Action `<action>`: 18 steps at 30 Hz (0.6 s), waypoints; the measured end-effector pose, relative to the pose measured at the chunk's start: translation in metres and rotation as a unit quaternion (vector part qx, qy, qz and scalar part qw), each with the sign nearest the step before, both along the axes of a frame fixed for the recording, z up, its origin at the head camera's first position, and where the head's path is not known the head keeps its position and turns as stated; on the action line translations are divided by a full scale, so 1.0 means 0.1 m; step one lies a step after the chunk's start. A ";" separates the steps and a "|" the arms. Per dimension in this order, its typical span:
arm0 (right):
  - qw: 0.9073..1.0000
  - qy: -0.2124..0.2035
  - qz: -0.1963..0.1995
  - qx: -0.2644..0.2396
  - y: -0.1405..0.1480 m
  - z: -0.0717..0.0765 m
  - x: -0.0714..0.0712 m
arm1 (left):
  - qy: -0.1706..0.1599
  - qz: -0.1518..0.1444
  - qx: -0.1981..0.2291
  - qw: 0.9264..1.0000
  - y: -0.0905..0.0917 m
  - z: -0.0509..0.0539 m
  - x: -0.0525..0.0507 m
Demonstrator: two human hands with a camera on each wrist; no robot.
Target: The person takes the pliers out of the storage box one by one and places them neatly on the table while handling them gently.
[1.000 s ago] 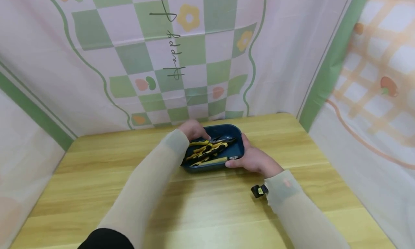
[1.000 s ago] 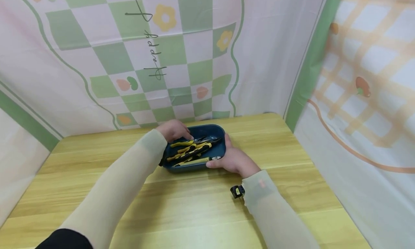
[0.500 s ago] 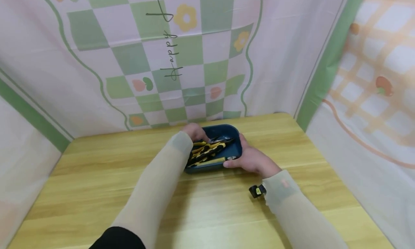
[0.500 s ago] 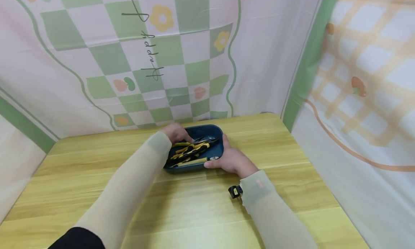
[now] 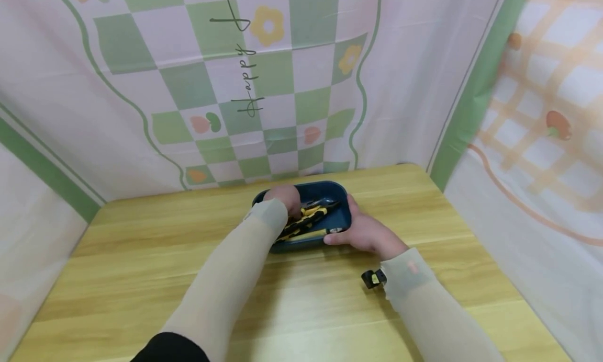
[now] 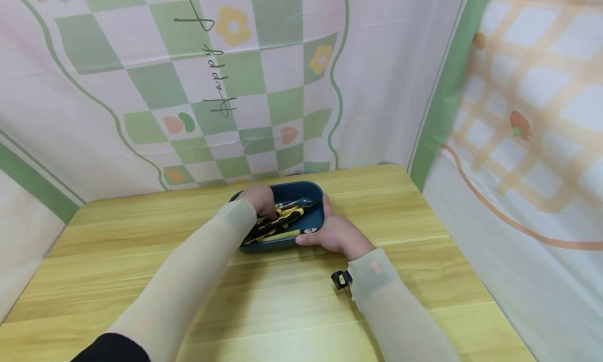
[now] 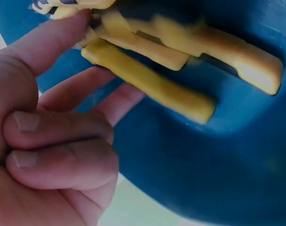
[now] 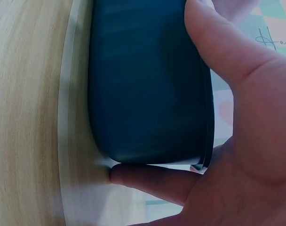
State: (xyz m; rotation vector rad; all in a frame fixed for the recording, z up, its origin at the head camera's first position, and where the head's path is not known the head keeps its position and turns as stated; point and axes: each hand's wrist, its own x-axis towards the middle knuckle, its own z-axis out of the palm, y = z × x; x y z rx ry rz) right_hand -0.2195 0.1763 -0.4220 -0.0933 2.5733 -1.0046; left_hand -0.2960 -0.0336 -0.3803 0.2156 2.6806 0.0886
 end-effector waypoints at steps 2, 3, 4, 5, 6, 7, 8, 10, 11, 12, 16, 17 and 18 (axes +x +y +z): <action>1.000 0.000 -0.001 -0.001 0.00 0.00 0.00 | 0.005 -0.004 -0.001 1.000 0.01 0.00 0.00; 1.000 -0.001 -0.001 -0.002 0.00 0.01 0.00 | 0.007 -0.004 0.000 1.000 0.01 0.00 0.00; 1.000 -0.001 -0.001 -0.003 0.00 0.01 0.00 | 0.007 -0.006 -0.001 1.000 0.01 0.00 0.00; 1.000 -0.001 -0.001 -0.004 0.00 0.01 0.00 | 0.004 -0.008 -0.002 1.000 0.01 0.00 0.00; 1.000 0.000 0.000 -0.003 0.00 0.01 0.00 | -0.001 -0.008 -0.004 1.000 0.01 0.00 -0.01; 1.000 0.001 0.000 -0.002 0.00 0.01 0.01 | -0.011 -0.009 -0.006 1.000 0.01 0.00 -0.02; 1.000 0.001 0.001 -0.002 0.00 0.01 0.01 | -0.022 -0.013 -0.011 1.000 0.00 0.01 -0.02; 1.000 0.003 0.001 0.001 -0.01 0.01 0.01 | -0.042 -0.020 -0.020 0.999 -0.03 0.03 -0.03; 1.000 0.003 0.001 0.003 -0.01 0.01 0.01 | -0.051 -0.026 -0.025 0.998 -0.05 0.04 -0.03; 1.000 0.004 0.001 0.005 -0.01 0.02 0.02 | -0.056 -0.032 -0.032 0.997 -0.07 0.05 -0.03; 1.000 0.004 0.001 0.009 -0.01 0.03 0.02 | -0.053 -0.043 -0.043 0.997 -0.12 0.07 -0.01; 1.000 0.004 0.001 0.009 -0.01 0.03 0.02 | -0.050 -0.043 -0.044 0.997 -0.13 0.06 -0.01; 1.000 0.004 0.001 0.010 -0.01 0.03 0.02 | -0.049 -0.041 -0.042 0.997 -0.14 0.06 -0.01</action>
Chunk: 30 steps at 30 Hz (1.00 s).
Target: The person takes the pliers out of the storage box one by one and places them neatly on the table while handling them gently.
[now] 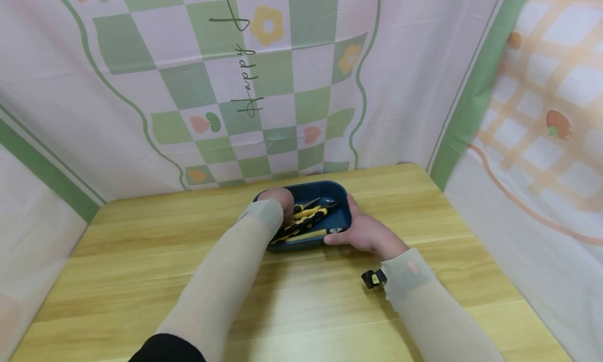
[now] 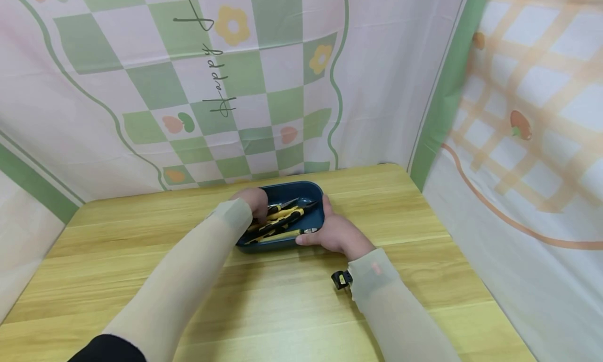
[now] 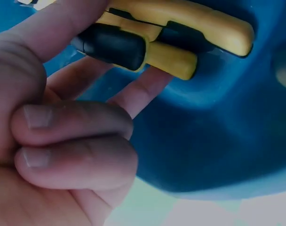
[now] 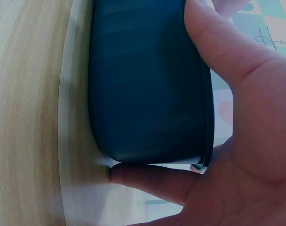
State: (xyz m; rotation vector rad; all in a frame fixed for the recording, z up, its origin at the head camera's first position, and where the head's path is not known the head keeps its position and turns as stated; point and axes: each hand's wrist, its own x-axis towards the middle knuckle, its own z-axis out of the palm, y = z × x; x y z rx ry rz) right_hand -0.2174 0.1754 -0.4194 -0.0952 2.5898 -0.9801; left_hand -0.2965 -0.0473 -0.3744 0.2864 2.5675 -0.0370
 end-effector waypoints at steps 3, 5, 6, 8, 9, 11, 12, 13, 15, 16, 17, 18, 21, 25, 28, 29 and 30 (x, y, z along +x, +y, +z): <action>1.000 0.000 -0.001 0.001 0.00 0.00 0.00 | -0.006 0.013 0.014 1.000 -0.01 -0.01 -0.01; 1.000 0.001 -0.001 0.001 0.00 0.00 0.00 | -0.015 0.028 0.023 0.999 -0.01 -0.02 -0.03; 1.000 0.002 -0.001 0.000 0.00 0.00 0.00 | -0.020 0.033 0.024 0.999 -0.02 -0.01 -0.04; 1.000 0.002 0.000 -0.003 0.00 0.00 0.01 | -0.027 0.036 0.019 0.999 -0.03 0.00 -0.06; 1.000 0.002 0.000 -0.003 0.00 0.00 0.01 | -0.031 0.039 0.018 0.999 -0.03 0.01 -0.06; 1.000 0.002 0.000 -0.004 -0.01 0.01 0.01 | -0.035 0.043 0.021 0.998 -0.05 0.07 -0.04; 1.000 0.002 -0.001 -0.006 -0.01 0.01 0.01 | -0.036 0.041 0.022 0.998 -0.06 0.10 -0.03; 1.000 0.001 -0.002 -0.006 -0.01 0.01 0.01 | -0.038 0.044 0.027 0.998 -0.08 0.13 -0.02; 1.000 0.000 -0.003 -0.008 -0.01 0.01 0.01 | -0.037 0.057 0.040 0.997 -0.10 0.19 0.02; 1.000 0.001 -0.003 -0.009 -0.01 0.01 0.02 | -0.039 0.062 0.047 0.996 -0.12 0.21 0.03; 1.000 0.001 -0.002 -0.009 -0.01 0.01 0.02 | -0.040 0.063 0.045 0.996 -0.13 0.22 0.03; 1.000 0.001 -0.002 -0.009 -0.01 0.01 0.02 | -0.044 0.064 0.043 0.996 -0.14 0.22 0.01; 1.000 0.002 -0.001 -0.006 0.00 0.01 0.02 | -0.056 0.075 0.044 0.995 -0.15 0.20 -0.05; 1.000 0.001 -0.002 -0.003 0.01 0.01 0.02 | -0.067 0.078 0.053 0.993 -0.18 0.16 -0.14; 1.000 0.001 -0.001 -0.003 0.01 0.01 0.02 | -0.083 0.083 0.074 0.990 -0.20 0.15 -0.16; 1.000 0.001 0.000 -0.004 0.00 0.01 0.02 | -0.089 0.086 0.081 0.989 -0.21 0.15 -0.17; 1.000 0.001 0.000 -0.004 0.00 0.01 0.02 | -0.096 0.094 0.091 0.987 -0.22 0.15 -0.17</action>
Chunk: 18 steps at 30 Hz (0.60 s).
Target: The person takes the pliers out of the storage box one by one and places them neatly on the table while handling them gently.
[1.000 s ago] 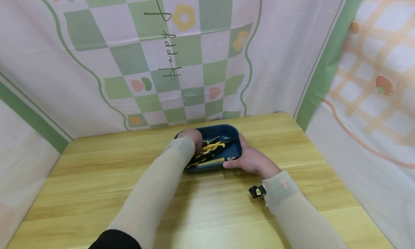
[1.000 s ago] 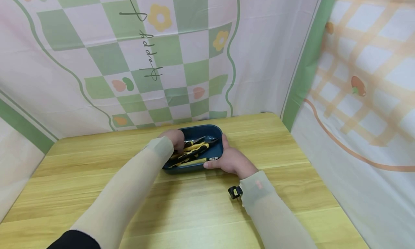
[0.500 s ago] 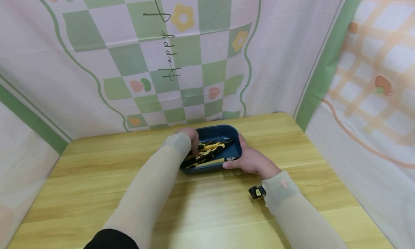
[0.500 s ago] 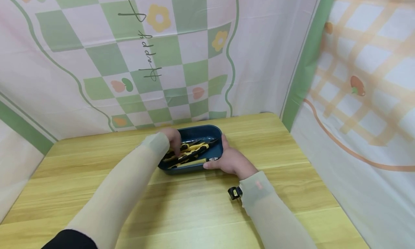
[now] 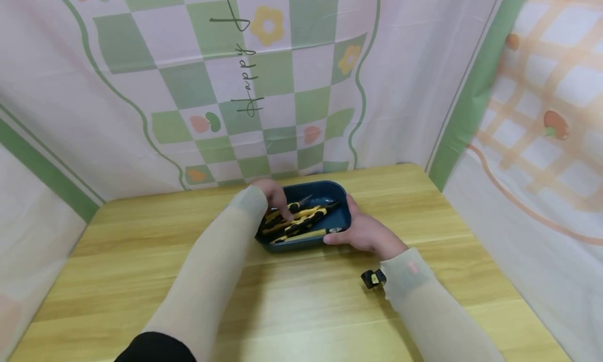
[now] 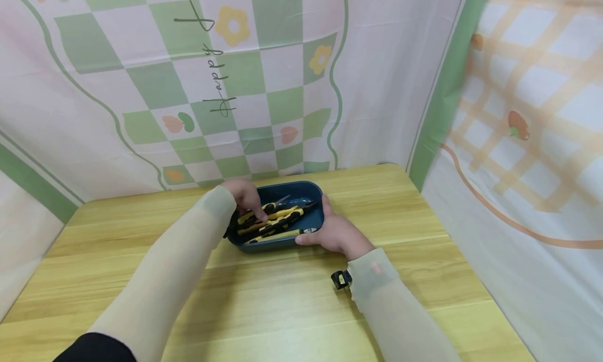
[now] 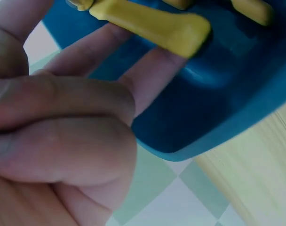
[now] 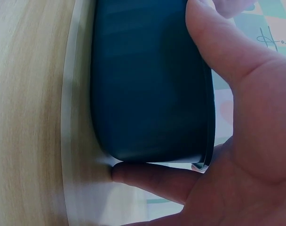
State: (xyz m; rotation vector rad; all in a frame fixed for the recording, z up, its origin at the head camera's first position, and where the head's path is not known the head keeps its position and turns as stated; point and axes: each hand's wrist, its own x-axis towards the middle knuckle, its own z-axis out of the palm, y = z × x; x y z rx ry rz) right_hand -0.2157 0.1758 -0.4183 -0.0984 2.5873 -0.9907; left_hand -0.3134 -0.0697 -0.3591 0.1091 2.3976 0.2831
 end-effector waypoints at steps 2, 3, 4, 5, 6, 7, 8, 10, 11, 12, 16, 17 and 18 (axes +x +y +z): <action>1.000 -0.001 0.000 -0.002 0.00 0.00 0.00 | -0.009 0.014 0.015 1.000 -0.02 0.01 -0.01; 1.000 -0.002 0.000 -0.003 0.00 0.00 0.00 | -0.011 0.019 0.021 1.000 -0.03 0.02 -0.01; 1.000 -0.002 0.000 -0.004 0.00 0.00 0.00 | -0.010 0.016 0.023 1.000 -0.04 0.03 -0.01; 1.000 -0.003 0.000 -0.005 0.00 0.00 0.00 | -0.010 0.013 0.025 1.000 -0.05 0.04 -0.01; 1.000 -0.003 0.001 -0.006 0.00 0.00 0.00 | -0.012 0.009 0.031 0.999 -0.06 0.05 -0.01; 1.000 -0.003 0.001 -0.008 0.00 0.00 0.00 | -0.014 0.002 0.035 0.999 -0.07 0.06 -0.02; 1.000 -0.003 0.001 -0.009 0.00 0.00 0.00 | -0.020 -0.002 0.041 0.999 -0.08 0.08 -0.02; 1.000 -0.003 0.000 -0.011 0.00 0.00 0.00 | -0.039 -0.005 0.060 0.997 -0.11 0.11 -0.03; 1.000 -0.003 0.000 -0.012 0.01 0.00 0.00 | -0.052 0.003 0.074 0.996 -0.12 0.12 -0.04; 1.000 -0.003 -0.001 -0.011 0.01 0.00 0.00 | -0.065 0.010 0.086 0.994 -0.13 0.14 -0.05; 1.000 -0.003 -0.002 -0.010 0.00 -0.01 0.00 | -0.092 0.039 0.120 0.988 -0.24 0.28 -0.09; 1.000 -0.003 -0.002 -0.009 0.00 -0.01 0.00 | -0.094 0.047 0.128 0.986 -0.28 0.32 -0.10; 1.000 -0.002 -0.001 -0.008 0.00 -0.01 0.00 | -0.095 0.048 0.135 0.985 -0.32 0.36 -0.11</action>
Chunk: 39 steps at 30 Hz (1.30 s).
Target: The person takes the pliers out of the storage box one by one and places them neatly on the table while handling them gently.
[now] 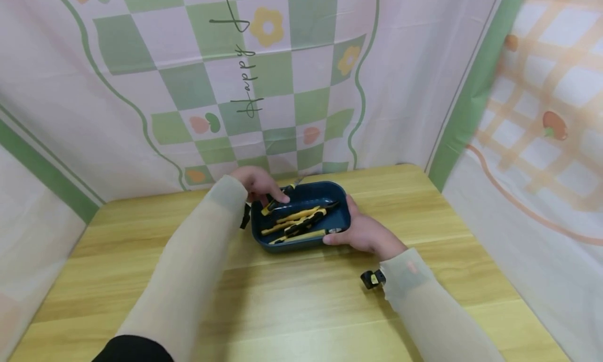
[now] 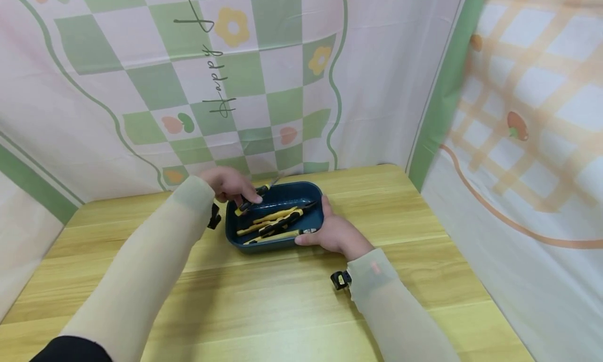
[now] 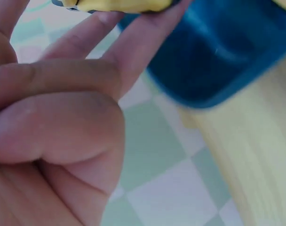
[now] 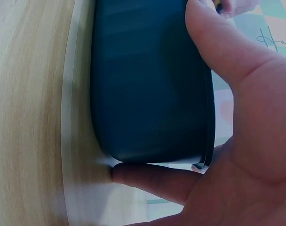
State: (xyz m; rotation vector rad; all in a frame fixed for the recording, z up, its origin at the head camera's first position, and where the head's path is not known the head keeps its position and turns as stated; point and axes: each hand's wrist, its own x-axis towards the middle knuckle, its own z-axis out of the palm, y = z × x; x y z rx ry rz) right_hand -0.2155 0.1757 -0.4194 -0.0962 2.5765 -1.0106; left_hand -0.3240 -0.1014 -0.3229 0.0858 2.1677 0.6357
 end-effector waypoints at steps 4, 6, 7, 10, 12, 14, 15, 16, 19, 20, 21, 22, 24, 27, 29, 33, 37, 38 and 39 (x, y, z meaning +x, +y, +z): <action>1.000 -0.002 0.000 0.005 -0.01 0.01 0.00 | 0.003 0.003 0.036 0.999 -0.19 0.12 -0.05; 1.000 -0.001 0.001 0.009 -0.01 0.00 0.00 | 0.008 0.001 0.050 0.999 -0.29 0.15 -0.07; 1.000 -0.002 0.000 0.009 -0.01 0.00 0.00 | 0.011 0.002 0.054 0.998 -0.34 0.16 -0.08; 1.000 -0.002 -0.001 0.010 0.00 -0.01 -0.01 | 0.019 0.017 0.058 0.998 -0.48 0.18 -0.08; 1.000 -0.003 -0.002 0.009 0.00 -0.02 -0.01 | 0.023 0.032 0.053 0.998 -0.56 0.17 -0.08; 1.000 -0.003 -0.003 0.010 0.00 -0.02 -0.01 | 0.028 0.043 0.046 0.998 -0.64 0.15 -0.07; 1.000 -0.003 -0.003 0.010 0.00 -0.02 -0.01 | 0.028 0.048 0.043 0.998 -0.68 0.14 -0.07; 1.000 -0.003 -0.002 0.010 0.00 -0.02 -0.01 | 0.027 0.054 0.040 0.997 -0.72 0.13 -0.06; 1.000 -0.004 -0.001 0.009 -0.01 -0.01 -0.01 | 0.025 0.064 0.041 0.997 -0.83 0.09 -0.04; 1.000 -0.003 -0.001 0.009 -0.01 -0.01 -0.01 | 0.025 0.074 0.042 0.996 -0.87 0.07 -0.03; 1.000 -0.004 -0.001 0.008 -0.01 -0.01 0.00 | 0.024 0.083 0.043 0.995 -0.90 0.06 -0.02; 1.000 -0.004 0.000 0.009 -0.02 -0.01 0.00 | 0.027 0.090 0.041 0.995 -0.93 0.05 -0.01; 1.000 -0.004 0.000 0.009 -0.02 0.00 0.00 | 0.036 0.107 0.030 0.993 -0.97 0.03 0.01; 1.000 -0.004 0.000 0.008 -0.02 0.01 0.00 | 0.052 0.127 -0.004 0.991 -1.02 0.00 0.07; 1.000 -0.004 0.001 0.010 -0.02 0.01 0.00 | 0.067 0.130 -0.034 0.989 -1.03 -0.03 0.12; 1.000 -0.001 0.001 0.013 -0.02 0.00 0.00 | 0.102 0.095 -0.094 0.986 -1.03 -0.13 0.22; 1.000 0.000 0.001 0.012 -0.02 -0.01 0.00 | 0.130 0.058 -0.138 0.980 -1.05 -0.29 0.31; 1.000 0.000 0.001 0.012 -0.02 -0.01 0.00 | 0.131 0.055 -0.143 0.979 -1.05 -0.33 0.33; 1.000 0.000 0.001 0.011 -0.02 -0.01 -0.01 | 0.131 0.054 -0.149 0.979 -1.06 -0.37 0.35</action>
